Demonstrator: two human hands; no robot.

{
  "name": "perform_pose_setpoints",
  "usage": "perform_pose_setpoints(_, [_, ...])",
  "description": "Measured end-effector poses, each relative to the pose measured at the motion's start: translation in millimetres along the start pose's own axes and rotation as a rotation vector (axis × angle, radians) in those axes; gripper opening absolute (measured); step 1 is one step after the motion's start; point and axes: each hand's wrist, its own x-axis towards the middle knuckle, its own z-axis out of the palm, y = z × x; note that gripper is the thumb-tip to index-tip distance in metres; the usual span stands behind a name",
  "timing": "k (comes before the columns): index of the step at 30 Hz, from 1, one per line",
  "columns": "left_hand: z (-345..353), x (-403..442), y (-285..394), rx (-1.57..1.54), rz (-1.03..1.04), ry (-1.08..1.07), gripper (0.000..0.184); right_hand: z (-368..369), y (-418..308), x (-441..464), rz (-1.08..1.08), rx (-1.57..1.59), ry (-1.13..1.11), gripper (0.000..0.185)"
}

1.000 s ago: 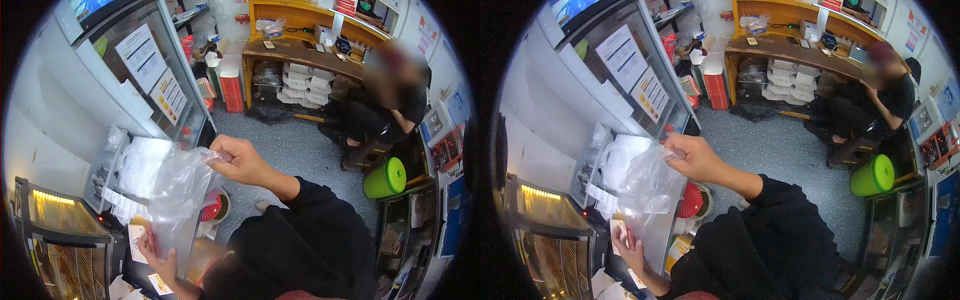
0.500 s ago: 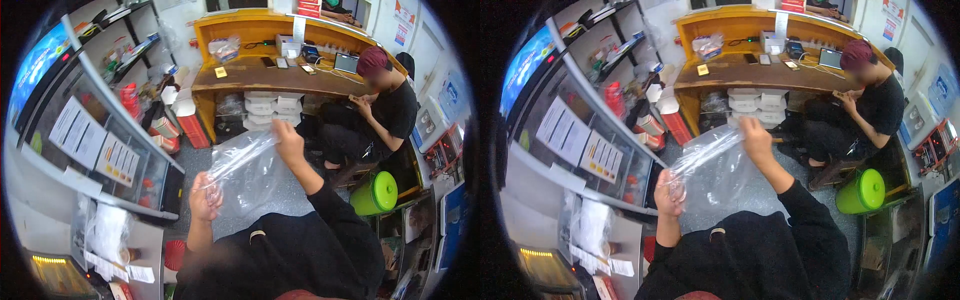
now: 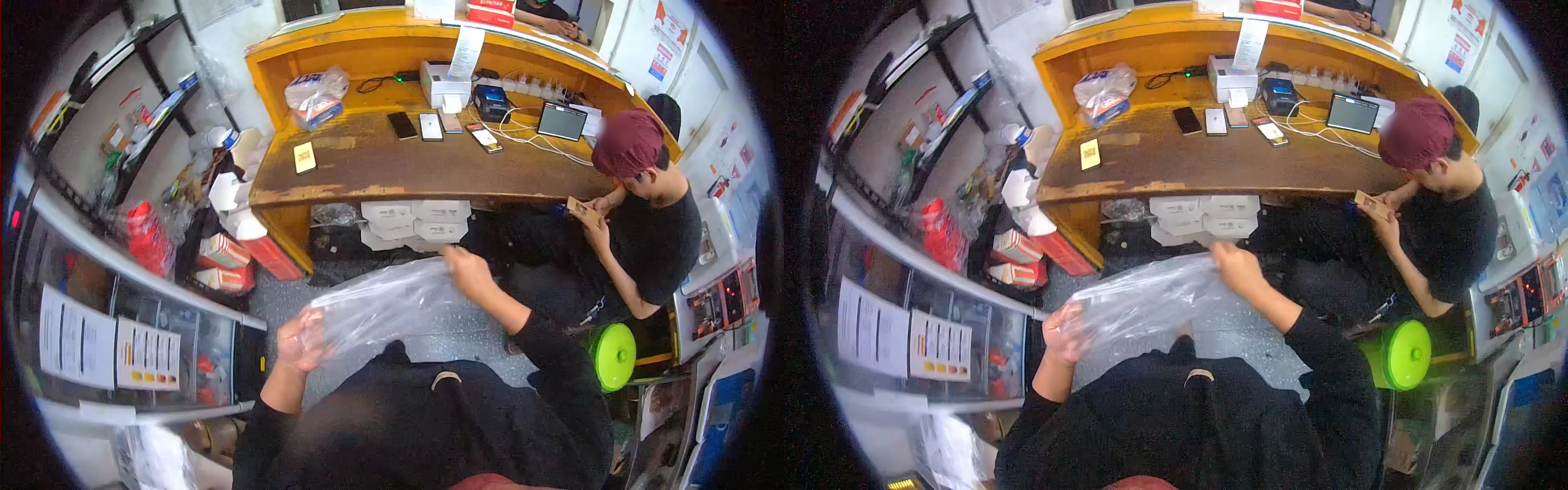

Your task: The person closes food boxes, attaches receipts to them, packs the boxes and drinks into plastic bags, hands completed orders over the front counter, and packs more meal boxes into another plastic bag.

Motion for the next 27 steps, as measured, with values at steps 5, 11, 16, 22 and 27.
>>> perform_pose_setpoints(5, [-53, 121, 126, 0.356, -0.264, -0.115, 0.027, -40, 36, 67, 0.467, 1.832, -0.315, 0.059])
perform_pose_setpoints(11, [-11, 311, 186, 0.993, 0.108, 0.05, 0.045, -15, 131, 151, 0.374, 1.855, -0.494, 0.085])
perform_pose_setpoints(16, [30, 477, 225, 1.689, 0.343, 0.296, 0.022, 14, 302, 311, 0.468, 0.719, 0.067, 0.064])
perform_pose_setpoints(22, [39, 659, 157, 2.497, 0.552, 0.403, 0.028, 84, 485, 496, 0.653, 0.567, 0.232, 0.069])
perform_pose_setpoints(27, [-59, 800, 123, 2.665, 0.348, 0.37, 0.041, 105, 507, 489, 0.683, 0.792, 0.067, 0.063])
